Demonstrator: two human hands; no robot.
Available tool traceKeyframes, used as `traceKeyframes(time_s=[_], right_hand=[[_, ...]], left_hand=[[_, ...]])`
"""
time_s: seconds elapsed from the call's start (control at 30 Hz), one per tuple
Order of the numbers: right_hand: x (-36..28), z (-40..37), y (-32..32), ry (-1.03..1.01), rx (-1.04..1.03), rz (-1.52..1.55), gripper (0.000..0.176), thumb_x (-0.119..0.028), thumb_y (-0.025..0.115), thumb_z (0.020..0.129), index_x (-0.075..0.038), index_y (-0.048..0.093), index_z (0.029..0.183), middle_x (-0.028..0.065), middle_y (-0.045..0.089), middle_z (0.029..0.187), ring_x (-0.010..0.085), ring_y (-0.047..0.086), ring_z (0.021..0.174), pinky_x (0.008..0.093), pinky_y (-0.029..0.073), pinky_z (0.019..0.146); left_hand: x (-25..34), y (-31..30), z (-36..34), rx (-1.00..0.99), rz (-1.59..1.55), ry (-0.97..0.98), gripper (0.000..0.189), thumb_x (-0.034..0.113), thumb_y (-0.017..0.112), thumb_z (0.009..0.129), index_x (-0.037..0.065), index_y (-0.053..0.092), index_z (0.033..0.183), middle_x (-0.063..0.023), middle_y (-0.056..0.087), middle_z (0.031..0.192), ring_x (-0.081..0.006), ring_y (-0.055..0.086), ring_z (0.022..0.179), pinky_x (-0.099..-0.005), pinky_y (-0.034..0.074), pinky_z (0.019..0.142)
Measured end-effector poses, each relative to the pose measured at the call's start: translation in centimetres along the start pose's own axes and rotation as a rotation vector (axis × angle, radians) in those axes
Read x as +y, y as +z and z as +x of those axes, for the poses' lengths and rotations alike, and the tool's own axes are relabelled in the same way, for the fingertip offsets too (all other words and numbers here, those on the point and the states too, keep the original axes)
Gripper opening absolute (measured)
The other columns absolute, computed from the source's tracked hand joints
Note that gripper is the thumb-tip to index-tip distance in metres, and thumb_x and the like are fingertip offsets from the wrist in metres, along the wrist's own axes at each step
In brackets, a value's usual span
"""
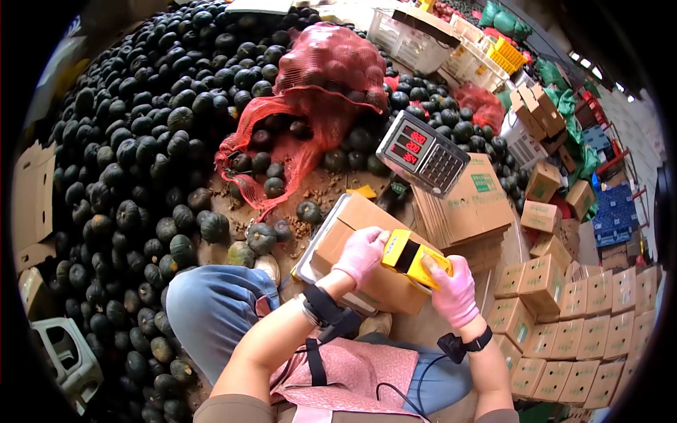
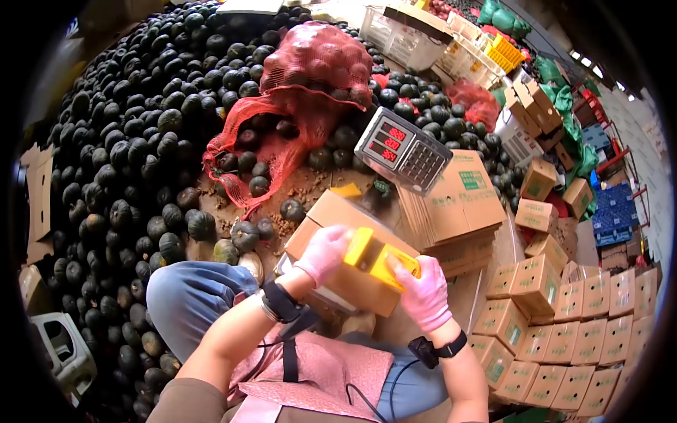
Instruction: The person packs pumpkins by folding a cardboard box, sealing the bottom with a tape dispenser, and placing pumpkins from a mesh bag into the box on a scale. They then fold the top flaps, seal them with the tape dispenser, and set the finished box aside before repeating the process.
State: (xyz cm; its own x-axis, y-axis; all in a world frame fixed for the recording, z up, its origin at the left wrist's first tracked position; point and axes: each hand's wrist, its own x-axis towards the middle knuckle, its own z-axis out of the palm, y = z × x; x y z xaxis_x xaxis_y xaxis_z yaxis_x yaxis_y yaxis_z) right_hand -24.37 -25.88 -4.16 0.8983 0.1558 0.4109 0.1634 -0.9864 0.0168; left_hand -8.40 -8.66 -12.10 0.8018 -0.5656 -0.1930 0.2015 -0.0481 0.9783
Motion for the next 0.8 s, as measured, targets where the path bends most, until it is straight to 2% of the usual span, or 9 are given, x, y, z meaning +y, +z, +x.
traceKeyframes(time_s=[0.07,0.3,0.4,0.43,0.53,0.6,0.67,0.73,0.8], right_hand=[[-0.7,2.2,-0.4,-0.022,-0.055,0.006,0.063,-0.002,0.066,0.079,-0.027,0.06,0.136,0.0123,0.05,0.09,0.0333,0.056,0.082,0.0446,0.051,0.075],[-3.5,7.8,1.3,-0.01,-0.341,-0.103,0.058,-0.006,0.065,0.081,-0.033,0.064,0.132,0.0126,0.051,0.092,0.0318,0.059,0.085,0.0424,0.051,0.071],[-3.4,8.8,1.6,-0.03,-0.383,-0.079,0.056,-0.006,0.066,0.081,-0.033,0.065,0.13,0.0119,0.051,0.091,0.0308,0.059,0.084,0.0427,0.051,0.071],[-3.3,8.8,1.7,-0.017,-0.391,-0.078,0.056,-0.006,0.066,0.081,-0.033,0.065,0.13,0.0119,0.051,0.091,0.0308,0.059,0.084,0.0427,0.051,0.071],[-3.2,8.9,2.0,-0.023,-0.38,-0.067,0.053,-0.007,0.066,0.081,-0.033,0.067,0.127,0.0111,0.051,0.091,0.0302,0.058,0.083,0.042,0.05,0.07],[-3.3,9.3,2.2,-0.045,-0.375,-0.08,0.052,-0.008,0.066,0.08,-0.033,0.068,0.125,0.0109,0.05,0.09,0.03,0.058,0.083,0.0411,0.049,0.069],[-3.2,9.1,2.3,-0.033,-0.359,-0.085,0.053,-0.008,0.065,0.081,-0.035,0.066,0.126,0.0097,0.052,0.091,0.029,0.058,0.082,0.0412,0.049,0.068],[-2.9,8.3,2.4,-0.02,-0.342,-0.092,0.055,-0.009,0.063,0.081,-0.037,0.064,0.127,0.0086,0.053,0.091,0.028,0.059,0.08,0.0412,0.049,0.066],[-2.2,7.9,2.5,-0.017,-0.241,-0.003,0.053,-0.009,0.064,0.08,-0.037,0.066,0.125,0.0078,0.053,0.088,0.0272,0.059,0.079,0.0404,0.049,0.064]], left_hand=[[-1.2,-2.9,1.9,0.098,-0.011,0.046,0.018,0.013,0.058,0.097,0.004,0.066,0.084,0.003,0.061,0.072,-0.0089,0.056,0.068,-0.0299,0.048,0.061],[-3.4,-14.3,5.1,0.281,0.217,0.039,0.031,0.025,0.063,0.101,0.002,0.068,0.08,0.0075,0.05,0.065,-0.0055,0.041,0.061,-0.0276,0.037,0.055],[-7.4,-14.3,4.5,0.337,0.117,-0.039,0.027,0.027,0.061,0.102,0.004,0.069,0.088,0.0046,0.058,0.07,-0.0064,0.049,0.06,-0.026,0.04,0.055],[-7.5,-14.2,3.9,0.366,0.071,-0.021,0.031,0.026,0.062,0.1,-0.001,0.069,0.088,-0.0062,0.063,0.067,-0.0121,0.052,0.063,-0.0332,0.046,0.063],[-8.4,-14.0,4.2,0.375,0.156,0.044,0.028,0.024,0.062,0.1,0.002,0.072,0.085,-0.0026,0.064,0.068,-0.0109,0.056,0.064,-0.0323,0.047,0.062],[-9.7,-12.8,4.3,0.241,0.116,-0.183,0.028,0.024,0.061,0.101,0.002,0.07,0.086,0.0,0.064,0.072,-0.0077,0.054,0.064,-0.0261,0.046,0.06],[-11.9,-9.9,4.0,0.265,0.335,-0.095,0.029,0.03,0.063,0.097,0.003,0.073,0.091,-0.0113,0.069,0.074,-0.0219,0.065,0.074,-0.0355,0.051,0.073],[-12.4,-10.4,4.2,0.076,0.225,-0.204,0.035,0.035,0.064,0.096,0.006,0.07,0.114,-0.0163,0.073,0.101,-0.0294,0.067,0.093,-0.039,0.052,0.088],[-12.7,-9.9,3.6,0.231,0.425,-0.367,0.063,0.045,0.067,0.091,0.008,0.052,0.139,-0.0256,0.061,0.13,-0.0366,0.06,0.118,-0.0407,0.045,0.105]])
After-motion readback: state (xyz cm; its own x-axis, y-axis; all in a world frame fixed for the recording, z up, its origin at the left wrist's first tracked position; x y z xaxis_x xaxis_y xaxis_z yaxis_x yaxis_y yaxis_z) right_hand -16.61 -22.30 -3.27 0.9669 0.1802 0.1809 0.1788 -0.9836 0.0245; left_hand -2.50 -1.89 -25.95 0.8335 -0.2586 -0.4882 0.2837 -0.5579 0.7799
